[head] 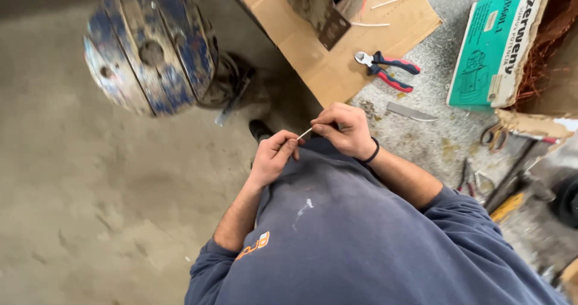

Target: Connecting and insulating the leads of an electric motor stator using copper wire and insulation tubes.

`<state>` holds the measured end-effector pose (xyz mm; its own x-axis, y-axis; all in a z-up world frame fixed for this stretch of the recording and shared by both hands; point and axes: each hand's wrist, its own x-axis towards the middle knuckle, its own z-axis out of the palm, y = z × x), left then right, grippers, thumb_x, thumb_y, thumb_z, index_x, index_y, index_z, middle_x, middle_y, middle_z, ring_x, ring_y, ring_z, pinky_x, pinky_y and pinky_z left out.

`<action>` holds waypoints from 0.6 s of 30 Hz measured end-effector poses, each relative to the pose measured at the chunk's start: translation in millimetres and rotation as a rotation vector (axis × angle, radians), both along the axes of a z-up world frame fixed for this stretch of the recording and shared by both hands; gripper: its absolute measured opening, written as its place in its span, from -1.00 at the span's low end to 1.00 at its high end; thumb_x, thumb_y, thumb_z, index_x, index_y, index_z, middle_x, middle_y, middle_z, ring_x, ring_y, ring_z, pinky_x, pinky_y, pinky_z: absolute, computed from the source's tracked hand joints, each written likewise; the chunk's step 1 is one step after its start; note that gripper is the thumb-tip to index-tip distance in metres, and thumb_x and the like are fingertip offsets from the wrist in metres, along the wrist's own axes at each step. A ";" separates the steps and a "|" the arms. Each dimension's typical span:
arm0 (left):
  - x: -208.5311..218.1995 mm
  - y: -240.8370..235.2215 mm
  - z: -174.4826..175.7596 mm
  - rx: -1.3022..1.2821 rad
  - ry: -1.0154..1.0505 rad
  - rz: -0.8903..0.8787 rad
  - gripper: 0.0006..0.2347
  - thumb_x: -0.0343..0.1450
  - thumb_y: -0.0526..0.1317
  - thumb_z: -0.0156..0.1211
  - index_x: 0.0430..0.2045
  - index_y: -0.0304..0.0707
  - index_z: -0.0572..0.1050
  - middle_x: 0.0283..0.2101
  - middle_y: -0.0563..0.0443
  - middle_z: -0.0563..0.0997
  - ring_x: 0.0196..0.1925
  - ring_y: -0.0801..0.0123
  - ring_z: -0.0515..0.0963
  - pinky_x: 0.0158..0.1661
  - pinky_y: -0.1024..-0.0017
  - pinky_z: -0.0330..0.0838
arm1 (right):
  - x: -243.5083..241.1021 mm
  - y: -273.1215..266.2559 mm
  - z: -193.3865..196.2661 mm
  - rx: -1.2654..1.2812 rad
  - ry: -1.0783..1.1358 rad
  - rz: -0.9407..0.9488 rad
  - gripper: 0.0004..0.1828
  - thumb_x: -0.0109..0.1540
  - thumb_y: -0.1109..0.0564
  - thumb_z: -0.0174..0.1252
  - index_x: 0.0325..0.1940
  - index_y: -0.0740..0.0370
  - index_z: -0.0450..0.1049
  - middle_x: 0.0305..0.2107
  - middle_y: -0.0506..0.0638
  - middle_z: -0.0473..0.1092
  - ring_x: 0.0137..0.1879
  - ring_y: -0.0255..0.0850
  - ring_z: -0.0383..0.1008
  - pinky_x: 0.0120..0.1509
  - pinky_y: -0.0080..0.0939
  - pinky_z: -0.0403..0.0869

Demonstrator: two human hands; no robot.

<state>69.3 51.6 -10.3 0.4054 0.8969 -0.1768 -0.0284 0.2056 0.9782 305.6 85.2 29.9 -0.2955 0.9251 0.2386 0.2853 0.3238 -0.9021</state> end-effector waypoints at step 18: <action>-38.4 126.5 10.7 0.149 0.019 -0.466 -0.86 0.54 -0.27 0.13 -0.26 -0.34 0.61 -0.47 0.09 0.66 -0.45 0.61 0.54 -0.42 0.58 0.42 | -49.8 6.4 14.5 -0.060 0.099 -0.519 -0.94 0.29 0.32 0.21 -0.17 0.29 0.57 -0.40 -0.03 0.51 -0.38 -0.36 0.56 -0.31 -0.37 0.48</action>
